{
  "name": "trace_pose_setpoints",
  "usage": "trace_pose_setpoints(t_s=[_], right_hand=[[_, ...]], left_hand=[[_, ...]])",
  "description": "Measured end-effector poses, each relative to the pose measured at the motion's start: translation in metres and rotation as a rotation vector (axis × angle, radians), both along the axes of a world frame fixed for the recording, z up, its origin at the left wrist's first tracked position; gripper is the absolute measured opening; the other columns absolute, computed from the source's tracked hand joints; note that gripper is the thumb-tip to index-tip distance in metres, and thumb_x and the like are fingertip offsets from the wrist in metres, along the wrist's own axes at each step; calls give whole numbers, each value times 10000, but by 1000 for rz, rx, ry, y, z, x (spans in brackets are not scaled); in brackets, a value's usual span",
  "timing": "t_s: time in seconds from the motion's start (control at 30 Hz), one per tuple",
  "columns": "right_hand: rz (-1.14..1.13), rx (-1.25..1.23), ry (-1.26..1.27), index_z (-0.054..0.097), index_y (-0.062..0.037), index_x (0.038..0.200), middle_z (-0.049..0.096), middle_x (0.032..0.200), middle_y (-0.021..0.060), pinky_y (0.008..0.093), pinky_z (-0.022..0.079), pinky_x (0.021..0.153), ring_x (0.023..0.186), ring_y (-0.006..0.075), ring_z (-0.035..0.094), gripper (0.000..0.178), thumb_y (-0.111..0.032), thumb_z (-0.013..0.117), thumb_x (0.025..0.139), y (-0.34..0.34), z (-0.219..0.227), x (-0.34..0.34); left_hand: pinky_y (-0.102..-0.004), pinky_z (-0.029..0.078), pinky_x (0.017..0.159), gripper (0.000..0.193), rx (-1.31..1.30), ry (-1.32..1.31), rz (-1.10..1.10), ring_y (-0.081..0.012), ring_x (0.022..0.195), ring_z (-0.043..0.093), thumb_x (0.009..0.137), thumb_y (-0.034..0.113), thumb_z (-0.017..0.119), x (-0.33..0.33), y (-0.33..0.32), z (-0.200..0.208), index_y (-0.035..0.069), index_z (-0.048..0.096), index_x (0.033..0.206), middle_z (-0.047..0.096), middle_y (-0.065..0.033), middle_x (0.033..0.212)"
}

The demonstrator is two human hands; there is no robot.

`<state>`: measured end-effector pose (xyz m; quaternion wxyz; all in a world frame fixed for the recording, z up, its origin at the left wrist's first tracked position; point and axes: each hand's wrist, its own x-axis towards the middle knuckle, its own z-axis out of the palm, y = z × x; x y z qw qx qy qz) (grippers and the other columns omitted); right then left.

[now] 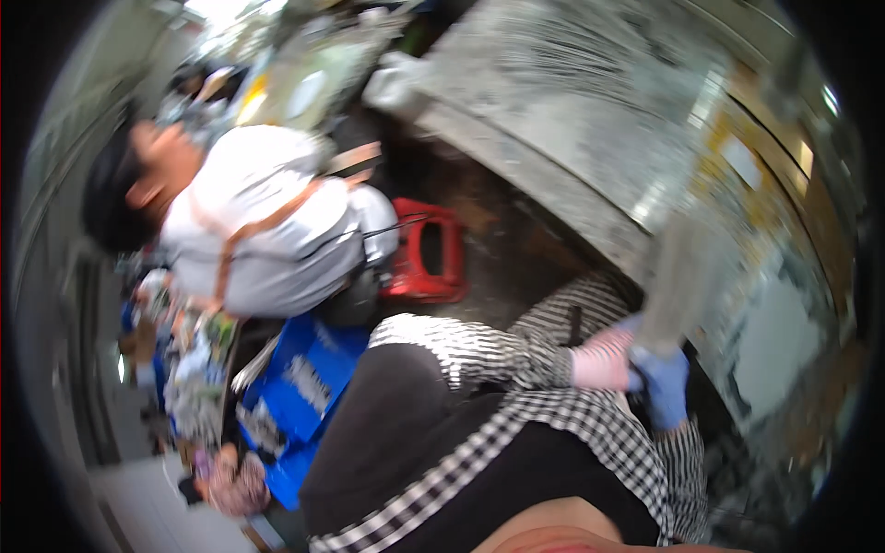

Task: Dipping bound bristle bunches into an adhesive or coating paste during manual assembly.

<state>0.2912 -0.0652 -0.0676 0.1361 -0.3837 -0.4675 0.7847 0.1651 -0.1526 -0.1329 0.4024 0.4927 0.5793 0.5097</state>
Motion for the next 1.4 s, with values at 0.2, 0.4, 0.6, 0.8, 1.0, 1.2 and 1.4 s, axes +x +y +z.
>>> trace_pose_setpoints(t_s=[0.2,0.4,0.6,0.8,1.0,1.2,1.4], right_hand=[[144,678,-194,724,-22,1062,712,916,49,312,537,838,874,181,680,345,-269,802,834,-6,-25,16],[62,-364,211,515,-31,1404,598,1279,85,395,494,1055,1186,231,591,753,-296,854,786,-4,-38,-9],[40,-103,17,582,-1,1302,643,1142,76,347,550,918,1001,201,639,641,-243,864,780,1,10,-2],[67,255,2,679,18,1100,714,1029,89,311,575,768,850,164,670,321,-130,797,842,-5,-25,18],[347,-80,-37,665,12,1183,727,1017,75,324,593,818,869,170,697,409,-131,793,823,-3,-39,26],[568,178,-47,632,9,1275,700,1127,91,351,572,893,955,188,682,518,-163,804,817,5,-14,-2],[441,294,-153,602,5,1313,659,1202,107,369,533,946,1037,208,642,577,-193,812,813,19,-23,-8]], left_hand=[[-383,440,1106,987,-119,-188,-71,-343,1293,564,715,256,768,-15,-2,44,-35,317,1543,549,-222,1421],[-474,378,1160,1174,-501,332,-59,-430,1313,536,596,353,814,-5,0,8,-50,273,1557,549,-280,1396],[-479,289,1223,1330,-232,422,-63,-409,1455,394,526,527,878,-18,1,37,-51,278,1563,419,-280,1531],[-457,415,1149,1208,-55,-44,-349,-388,1426,427,640,475,935,-46,-5,33,-41,324,1545,444,-231,1532],[-396,416,1163,1083,-246,-922,-313,-254,1401,483,758,345,930,-95,18,29,10,307,1577,505,-155,1526],[-451,335,1224,1429,325,-1115,-643,-299,1453,434,585,360,1025,-94,69,94,18,114,1632,350,-160,1631],[-372,395,1171,1153,509,-700,-671,-232,1379,500,629,226,986,-46,46,126,18,344,1564,503,-142,1508]])
